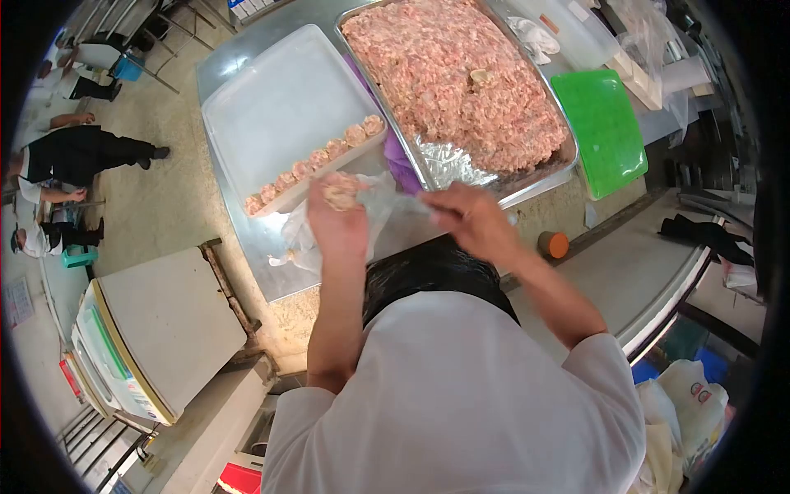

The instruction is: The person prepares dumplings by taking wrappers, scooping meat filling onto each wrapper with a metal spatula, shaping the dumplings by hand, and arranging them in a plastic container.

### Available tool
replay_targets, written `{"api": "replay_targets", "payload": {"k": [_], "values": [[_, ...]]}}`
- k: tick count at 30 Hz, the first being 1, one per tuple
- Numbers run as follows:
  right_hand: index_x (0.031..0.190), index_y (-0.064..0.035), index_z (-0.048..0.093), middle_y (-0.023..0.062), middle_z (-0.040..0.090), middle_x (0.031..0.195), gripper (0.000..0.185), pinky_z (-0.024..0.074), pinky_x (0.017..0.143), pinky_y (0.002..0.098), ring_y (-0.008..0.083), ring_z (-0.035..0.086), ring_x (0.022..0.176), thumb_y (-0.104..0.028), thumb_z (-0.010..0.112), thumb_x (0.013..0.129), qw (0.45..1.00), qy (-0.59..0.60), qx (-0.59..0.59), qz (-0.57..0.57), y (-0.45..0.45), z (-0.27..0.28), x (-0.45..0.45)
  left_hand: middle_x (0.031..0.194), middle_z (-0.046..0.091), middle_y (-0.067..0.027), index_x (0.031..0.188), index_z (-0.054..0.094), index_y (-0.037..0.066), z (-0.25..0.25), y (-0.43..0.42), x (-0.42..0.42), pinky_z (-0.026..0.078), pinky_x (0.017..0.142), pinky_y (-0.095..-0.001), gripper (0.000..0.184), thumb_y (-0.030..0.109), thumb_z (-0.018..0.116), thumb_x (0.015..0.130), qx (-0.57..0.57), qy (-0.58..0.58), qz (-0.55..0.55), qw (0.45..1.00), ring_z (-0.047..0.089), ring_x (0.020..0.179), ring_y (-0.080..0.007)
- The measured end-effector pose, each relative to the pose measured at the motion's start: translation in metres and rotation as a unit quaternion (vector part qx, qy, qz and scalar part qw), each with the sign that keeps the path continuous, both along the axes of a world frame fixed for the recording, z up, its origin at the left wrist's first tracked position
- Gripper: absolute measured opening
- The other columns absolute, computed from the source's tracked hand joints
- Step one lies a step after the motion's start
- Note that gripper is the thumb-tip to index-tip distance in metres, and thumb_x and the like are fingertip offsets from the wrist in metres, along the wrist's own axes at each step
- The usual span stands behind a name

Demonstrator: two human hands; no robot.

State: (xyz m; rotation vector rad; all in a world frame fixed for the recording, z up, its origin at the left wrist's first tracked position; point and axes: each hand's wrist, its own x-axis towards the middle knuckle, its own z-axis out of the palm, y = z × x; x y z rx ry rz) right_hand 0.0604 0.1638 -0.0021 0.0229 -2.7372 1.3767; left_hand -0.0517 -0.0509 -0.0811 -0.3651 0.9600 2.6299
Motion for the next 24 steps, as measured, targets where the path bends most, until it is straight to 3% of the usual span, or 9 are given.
{"api": "replay_targets", "payload": {"k": [2, 3, 5, 8, 14, 20, 24], "values": [[0.117, -0.0067, 0.069, 0.0165, 0.064, 0.082, 0.031, 0.0495, 0.065, 0.0495, 0.0393, 0.064, 0.071, 0.001, 0.062, 0.088, 0.995, 0.04, 0.089, -0.024, 0.036, 0.005, -0.012, 0.095, 0.06, -0.007, 0.1, 0.058, 0.008, 0.046, 0.004, -0.003, 0.046, 0.09, -0.0453, 0.032, 0.032, 0.039, 0.106, -0.007, -0.104, 0.071, 0.992, 0.057, 0.092, -0.0252], [0.113, -0.006, 0.069, 0.0174, 0.065, 0.081, 0.028, 0.0502, 0.066, 0.0501, 0.0407, 0.064, 0.074, 0.001, 0.06, 0.088, 0.986, -0.018, 0.162, -0.034, 0.048, 0.002, -0.019, 0.095, 0.059, -0.0069, 0.101, 0.058, 0.007, 0.063, 0.005, -0.004, 0.046, 0.089, -0.0453, 0.032, 0.033, 0.039, 0.106, -0.011, -0.153, 0.106, 0.983, 0.056, 0.091, -0.0252], [0.106, -0.0046, 0.068, 0.0192, 0.065, 0.079, 0.022, 0.0514, 0.069, 0.0514, 0.0434, 0.066, 0.078, -0.001, 0.057, 0.087, 0.944, -0.127, 0.3, -0.057, 0.066, -0.004, -0.034, 0.096, 0.059, -0.0068, 0.104, 0.059, 0.007, 0.058, 0.0, -0.003, 0.045, 0.084, -0.0449, 0.033, 0.035, 0.041, 0.105, -0.019, -0.136, 0.07, 0.988, 0.055, 0.092, -0.0254], [0.098, -0.0049, 0.069, 0.024, 0.07, 0.091, 0.022, 0.0555, 0.073, 0.0538, 0.0435, 0.07, 0.086, 0.001, 0.056, 0.082, 0.944, -0.143, 0.289, -0.077, 0.06, -0.031, -0.045, 0.097, 0.06, -0.0062, 0.105, 0.059, 0.007, 0.042, -0.005, 0.007, 0.045, 0.082, -0.0441, 0.032, 0.035, 0.043, 0.105, -0.007, -0.114, 0.002, 0.993, 0.055, 0.091, -0.0257], [0.101, -0.0057, 0.067, 0.0246, 0.068, 0.085, 0.021, 0.052, 0.072, 0.0545, 0.0435, 0.067, 0.083, -0.001, 0.054, 0.086, 0.951, -0.109, 0.278, -0.085, 0.048, -0.032, -0.042, 0.097, 0.062, -0.0056, 0.101, 0.062, 0.008, 0.022, -0.022, 0.022, 0.046, 0.079, -0.0426, 0.03, 0.034, 0.047, 0.103, -0.002, -0.094, -0.007, 0.996, 0.057, 0.091, -0.0258], [0.101, -0.0043, 0.069, 0.0257, 0.067, 0.084, 0.018, 0.0505, 0.072, 0.0553, 0.0446, 0.066, 0.084, -0.003, 0.055, 0.09, 0.956, -0.149, 0.253, -0.014, 0.054, -0.015, -0.028, 0.096, 0.062, -0.0071, 0.101, 0.063, 0.006, 0.015, -0.029, 0.02, 0.047, 0.079, -0.0424, 0.03, 0.032, 0.048, 0.103, 0.01, -0.09, -0.011, 0.996, 0.058, 0.091, -0.0265], [0.098, -0.0018, 0.067, 0.0185, 0.063, 0.069, 0.012, 0.05, 0.061, 0.0459, 0.0345, 0.065, 0.067, -0.008, 0.058, 0.095, 0.991, -0.079, 0.106, -0.017, 0.067, -0.021, -0.007, 0.095, 0.061, -0.0099, 0.104, 0.062, 0.003, 0.014, -0.021, 0.016, 0.048, 0.082, -0.043, 0.032, 0.032, 0.048, 0.102, 0.036, -0.105, -0.021, 0.994, 0.057, 0.092, -0.0284]]}}
